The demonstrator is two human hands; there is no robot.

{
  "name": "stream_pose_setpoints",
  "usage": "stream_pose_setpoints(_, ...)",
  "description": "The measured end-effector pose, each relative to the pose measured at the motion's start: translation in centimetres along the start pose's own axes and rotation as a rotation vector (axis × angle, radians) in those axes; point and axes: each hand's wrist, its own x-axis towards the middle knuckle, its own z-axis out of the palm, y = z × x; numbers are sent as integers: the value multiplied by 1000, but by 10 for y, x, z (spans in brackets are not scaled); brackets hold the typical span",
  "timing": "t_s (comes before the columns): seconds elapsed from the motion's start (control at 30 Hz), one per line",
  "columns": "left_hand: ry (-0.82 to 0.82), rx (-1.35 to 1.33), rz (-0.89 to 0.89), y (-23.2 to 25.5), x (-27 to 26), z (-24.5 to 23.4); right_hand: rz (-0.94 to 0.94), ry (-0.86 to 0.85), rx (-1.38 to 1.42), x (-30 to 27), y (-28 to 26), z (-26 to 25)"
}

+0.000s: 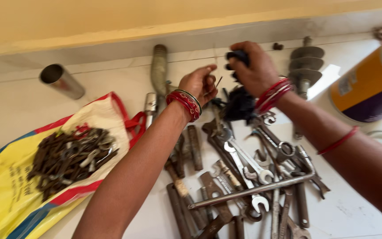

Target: The person sits on a tiled floor and wipes various metal hardware items, including bolts, nuts, and wrenches, with a dark cloth. They pick up each item individually, wipe it, and place it into a large woven bag.

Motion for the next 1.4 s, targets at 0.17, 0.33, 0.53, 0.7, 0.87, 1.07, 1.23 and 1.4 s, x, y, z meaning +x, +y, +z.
stream_pose_setpoints(0.17, 244, 241, -154, 5, -21, -35, 342, -146, -135, 2, -5, -22)
stream_pose_setpoints(0.33, 232, 382, -64, -22, 22, -61, 348, -246, -476, -7, 29, -57)
stream_pose_setpoints(0.53, 175, 1083, 270, -61, 99, -61, 433, -318, -510, -38, 111, -37)
stream_pose_setpoints(0.7, 167, 1594, 480, -69, 148, -31, 362, -280, -433, -65, 157, 12)
stream_pose_setpoints(0.87, 80, 2056, 258, -68, 175, -3, 335, -128, -578, -94, 156, 59)
stream_pose_setpoints(1.07, 220, 2240, 205, -78, 207, 1, 237, -87, -575, -96, 153, 57)
stream_pose_setpoints(1.23, 261, 2204, 141, -77, 218, -2, 263, -120, -577, -92, 152, 54)
stream_pose_setpoints(1.4, 308, 2009, 248, -84, 227, -9, 257, -106, -574, -90, 153, 54)
